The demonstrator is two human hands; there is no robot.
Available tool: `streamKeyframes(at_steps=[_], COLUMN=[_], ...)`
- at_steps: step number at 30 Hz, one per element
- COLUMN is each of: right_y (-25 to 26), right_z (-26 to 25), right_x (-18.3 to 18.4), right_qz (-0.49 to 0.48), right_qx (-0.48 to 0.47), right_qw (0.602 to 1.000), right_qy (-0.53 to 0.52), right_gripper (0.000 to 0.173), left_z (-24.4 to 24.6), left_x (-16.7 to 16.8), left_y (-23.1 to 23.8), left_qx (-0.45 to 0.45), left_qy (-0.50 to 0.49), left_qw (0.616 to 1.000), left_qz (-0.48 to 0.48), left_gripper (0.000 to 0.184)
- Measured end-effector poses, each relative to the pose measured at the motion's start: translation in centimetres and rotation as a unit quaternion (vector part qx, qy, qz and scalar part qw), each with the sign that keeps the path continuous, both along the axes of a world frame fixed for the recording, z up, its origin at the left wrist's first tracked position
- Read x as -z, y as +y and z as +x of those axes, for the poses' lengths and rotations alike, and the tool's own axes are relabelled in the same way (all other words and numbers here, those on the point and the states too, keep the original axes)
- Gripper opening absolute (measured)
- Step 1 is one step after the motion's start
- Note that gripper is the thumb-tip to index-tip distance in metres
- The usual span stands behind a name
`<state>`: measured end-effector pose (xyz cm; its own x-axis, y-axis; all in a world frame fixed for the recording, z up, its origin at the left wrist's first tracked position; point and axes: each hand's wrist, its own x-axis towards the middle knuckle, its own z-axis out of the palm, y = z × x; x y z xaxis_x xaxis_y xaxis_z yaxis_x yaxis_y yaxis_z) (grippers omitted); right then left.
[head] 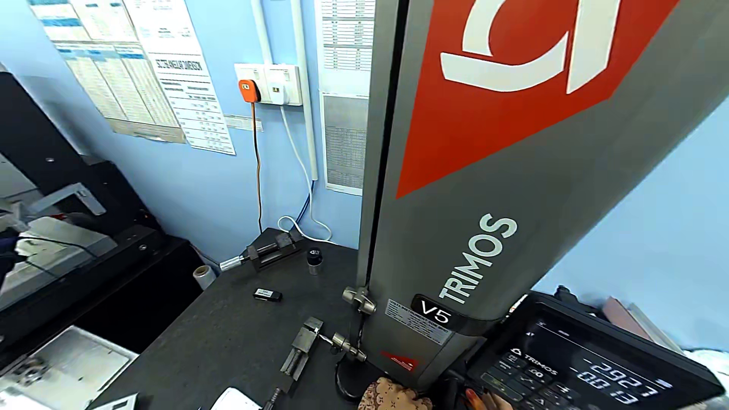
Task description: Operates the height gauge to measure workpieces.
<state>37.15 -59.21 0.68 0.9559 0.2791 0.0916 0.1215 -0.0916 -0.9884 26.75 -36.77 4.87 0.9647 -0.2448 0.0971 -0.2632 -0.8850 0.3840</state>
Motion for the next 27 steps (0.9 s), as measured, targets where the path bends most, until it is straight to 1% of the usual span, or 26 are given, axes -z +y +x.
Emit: streamKeyframes(at_steps=[4,10,17,21,25,27], right_y=[-0.1,-0.1,-0.2,-0.1,0.6,0.7], right_z=[0.1,0.0,0.1,0.2,0.1,0.2], right_x=[0.2,0.1,0.0,-0.4,-1.3,-1.2], right_qz=[-0.001,0.005,-0.001,-0.01,-0.027,-0.023], right_qx=[-0.006,-0.008,-0.012,-0.011,0.012,0.016], right_qw=[1.0,1.0,1.0,1.0,0.999,0.999], right_qy=[0.01,0.01,0.011,0.013,0.026,0.03], right_gripper=[0.058,0.056,0.057,0.054,0.05,0.049], left_z=[0.1,0.1,0.2,0.2,0.3,0.4], left_x=[0.2,-0.2,-0.1,-0.2,-0.3,-0.1], left_y=[0.1,0.2,0.2,0.1,0.0,0.0], left_qx=[0.008,0.011,0.015,0.01,0.008,0.007], left_qy=[0.005,0.015,0.022,0.011,0.027,0.016], left_qw=[1.0,1.0,1.0,1.0,1.0,1.0], left_qz=[0.005,0.0,0.004,0.005,0.006,0.007], left_gripper=[0.046,0.046,0.046,0.046,0.047,0.046])
